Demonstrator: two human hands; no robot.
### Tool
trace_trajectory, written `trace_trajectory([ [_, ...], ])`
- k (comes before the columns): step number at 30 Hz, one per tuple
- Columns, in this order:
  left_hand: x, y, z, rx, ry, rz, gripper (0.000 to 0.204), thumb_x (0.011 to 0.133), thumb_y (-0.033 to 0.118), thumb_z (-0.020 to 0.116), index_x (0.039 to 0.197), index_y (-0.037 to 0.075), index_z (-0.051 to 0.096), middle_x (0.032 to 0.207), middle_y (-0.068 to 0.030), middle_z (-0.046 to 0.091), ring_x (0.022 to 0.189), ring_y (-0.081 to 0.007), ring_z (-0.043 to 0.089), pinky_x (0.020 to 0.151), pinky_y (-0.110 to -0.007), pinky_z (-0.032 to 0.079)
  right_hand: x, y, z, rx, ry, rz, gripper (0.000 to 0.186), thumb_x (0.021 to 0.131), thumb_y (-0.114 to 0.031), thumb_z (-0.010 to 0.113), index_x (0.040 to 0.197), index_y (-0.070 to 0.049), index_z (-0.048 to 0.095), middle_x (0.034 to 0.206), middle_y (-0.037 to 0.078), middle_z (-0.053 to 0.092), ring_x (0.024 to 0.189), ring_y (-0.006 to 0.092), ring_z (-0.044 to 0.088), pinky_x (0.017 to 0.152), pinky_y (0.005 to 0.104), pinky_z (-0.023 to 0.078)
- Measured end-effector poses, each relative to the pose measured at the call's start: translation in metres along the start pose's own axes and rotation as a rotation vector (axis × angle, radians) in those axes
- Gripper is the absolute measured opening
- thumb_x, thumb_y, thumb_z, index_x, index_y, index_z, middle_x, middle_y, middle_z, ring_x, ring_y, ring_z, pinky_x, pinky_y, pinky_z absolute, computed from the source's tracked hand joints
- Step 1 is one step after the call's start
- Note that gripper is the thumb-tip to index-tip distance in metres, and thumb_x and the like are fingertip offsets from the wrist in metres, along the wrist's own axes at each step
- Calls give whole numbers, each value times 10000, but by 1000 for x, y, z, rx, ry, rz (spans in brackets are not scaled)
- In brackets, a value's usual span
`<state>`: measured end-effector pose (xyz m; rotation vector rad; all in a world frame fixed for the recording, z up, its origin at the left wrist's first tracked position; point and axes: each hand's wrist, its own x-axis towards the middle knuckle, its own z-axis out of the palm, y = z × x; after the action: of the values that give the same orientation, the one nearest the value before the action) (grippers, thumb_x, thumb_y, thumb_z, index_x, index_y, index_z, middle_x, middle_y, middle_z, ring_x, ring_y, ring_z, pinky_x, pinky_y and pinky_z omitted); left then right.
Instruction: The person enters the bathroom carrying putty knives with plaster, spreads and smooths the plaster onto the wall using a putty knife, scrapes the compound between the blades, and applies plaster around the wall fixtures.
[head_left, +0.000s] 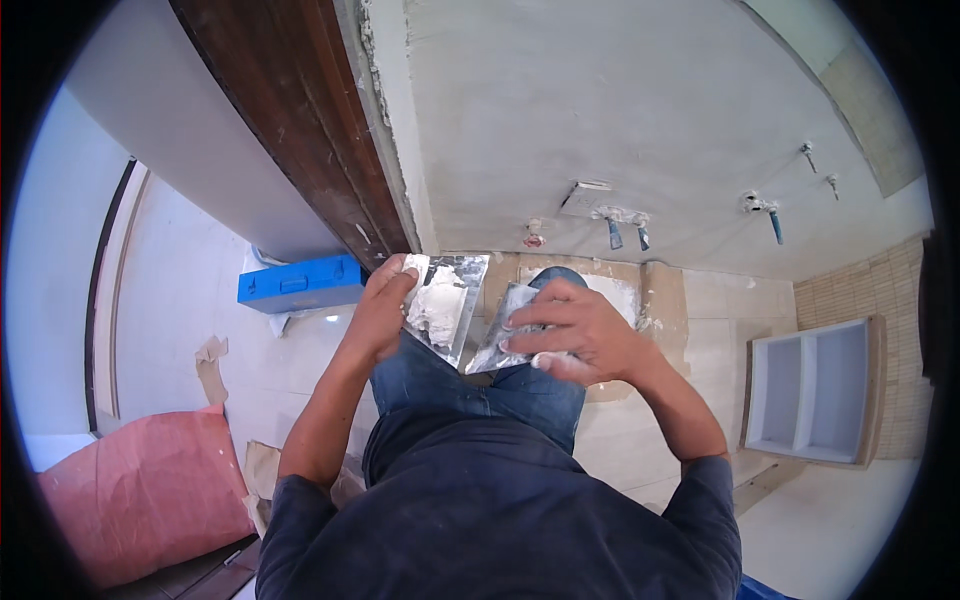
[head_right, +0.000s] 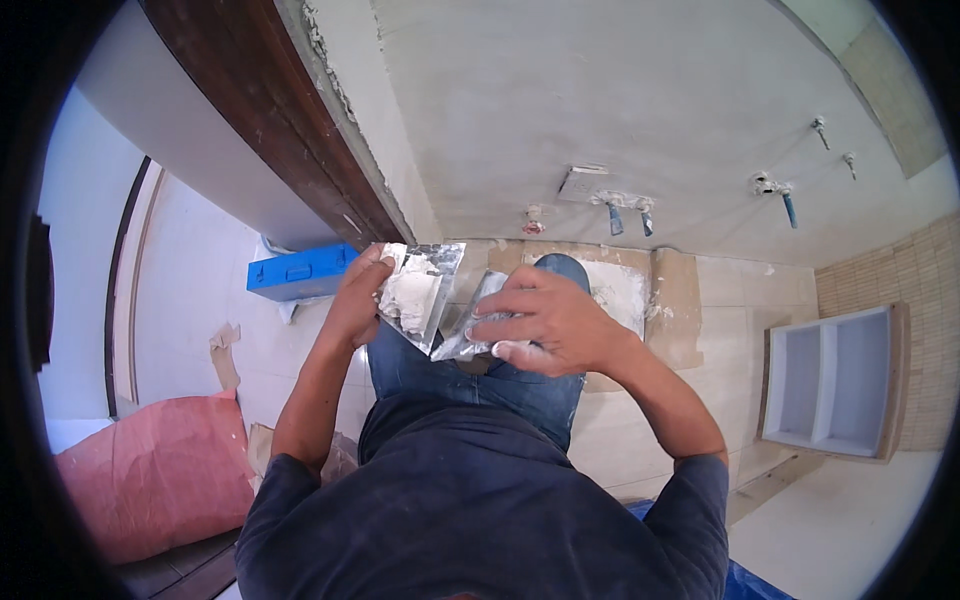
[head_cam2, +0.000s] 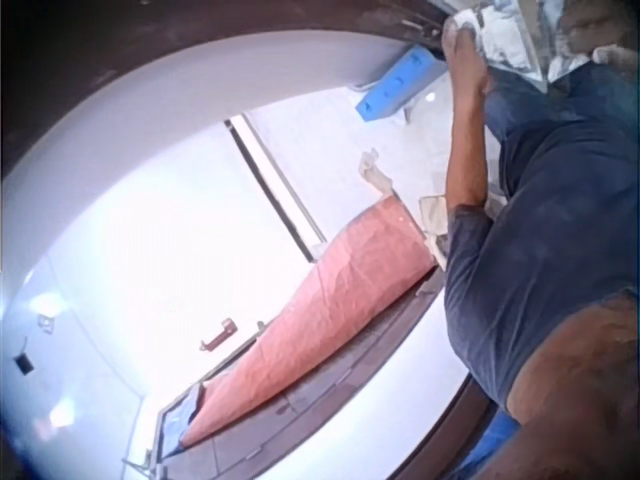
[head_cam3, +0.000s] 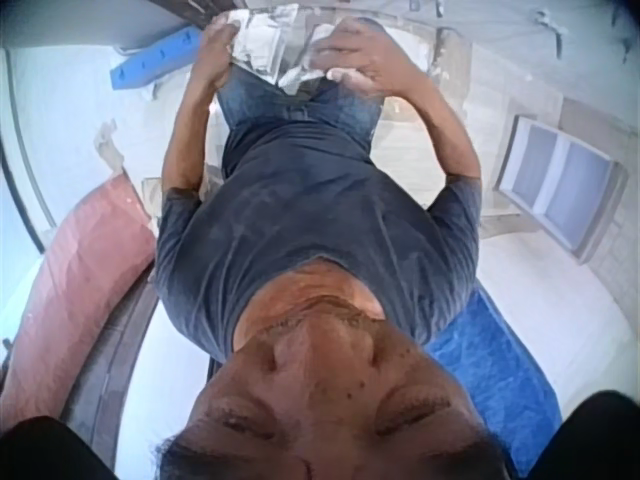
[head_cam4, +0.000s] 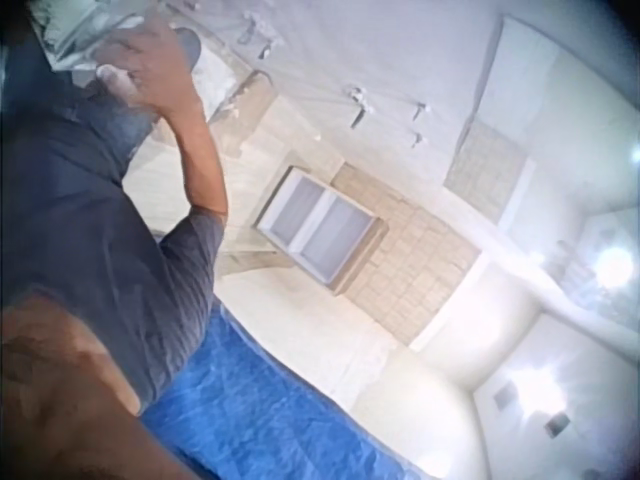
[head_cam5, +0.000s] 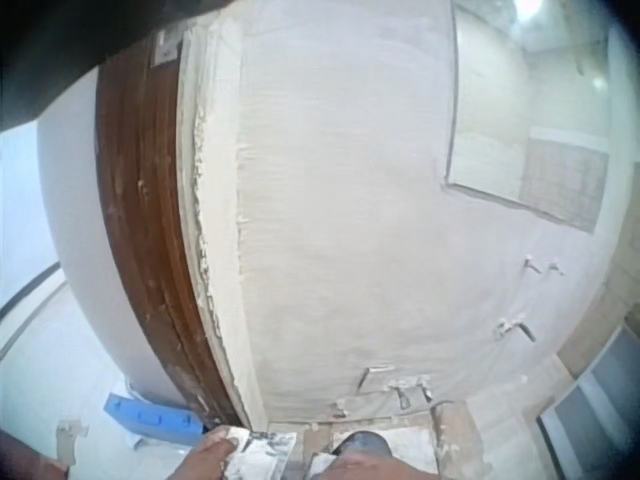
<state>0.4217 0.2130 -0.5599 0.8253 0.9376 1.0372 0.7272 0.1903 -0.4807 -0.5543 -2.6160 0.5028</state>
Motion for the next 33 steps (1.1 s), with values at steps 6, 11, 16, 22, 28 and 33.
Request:
trace_trajectory([
  [6,4,-28,-2,80,-3,-17,274,1043,125,493,1253,-25,585,1156,-99,663,1051,-161,638,915,-297,509,17,-5,24,-130,124,-74,343,843,-319,679,1158,-223,777,1235,24,691,995,273,600,862,429,501],
  [11,-1,-21,0,-65,81,-57,268,1041,115,484,1244,-25,588,1114,-95,675,1015,-165,644,910,-297,503,17,-4,30,-145,16,-24,304,827,-315,721,1110,-214,773,1190,-5,689,978,243,595,839,406,494],
  [16,-6,-22,-9,-109,207,24,288,1051,121,448,1275,-16,567,1179,-120,676,1071,-209,667,956,-354,526,-3,35,53,69,163,9,304,882,-363,692,1091,-161,778,1185,35,703,975,244,627,817,416,501],
  [22,-7,-39,-22,-385,210,50,369,1117,312,364,1273,57,581,1203,-102,694,1076,-242,695,968,-386,561,-17,64,130,1934,847,310,609,1086,-517,329,1498,-93,479,1397,153,631,1230,382,637,942,541,556],
  [28,-3,-59,-12,-462,158,8,414,1112,345,363,1291,66,611,1201,-69,708,1077,-216,696,968,-382,557,-4,69,109,2141,1012,281,667,1071,-598,314,1514,-119,454,1434,160,602,1264,382,623,906,556,588],
  [33,-8,-66,-15,-447,128,36,456,1101,374,370,1328,63,614,1242,-79,700,1119,-218,685,985,-375,544,-4,70,79,1714,1174,418,493,1081,-362,521,1479,-74,468,1308,122,671,1038,281,731,694,422,649],
])
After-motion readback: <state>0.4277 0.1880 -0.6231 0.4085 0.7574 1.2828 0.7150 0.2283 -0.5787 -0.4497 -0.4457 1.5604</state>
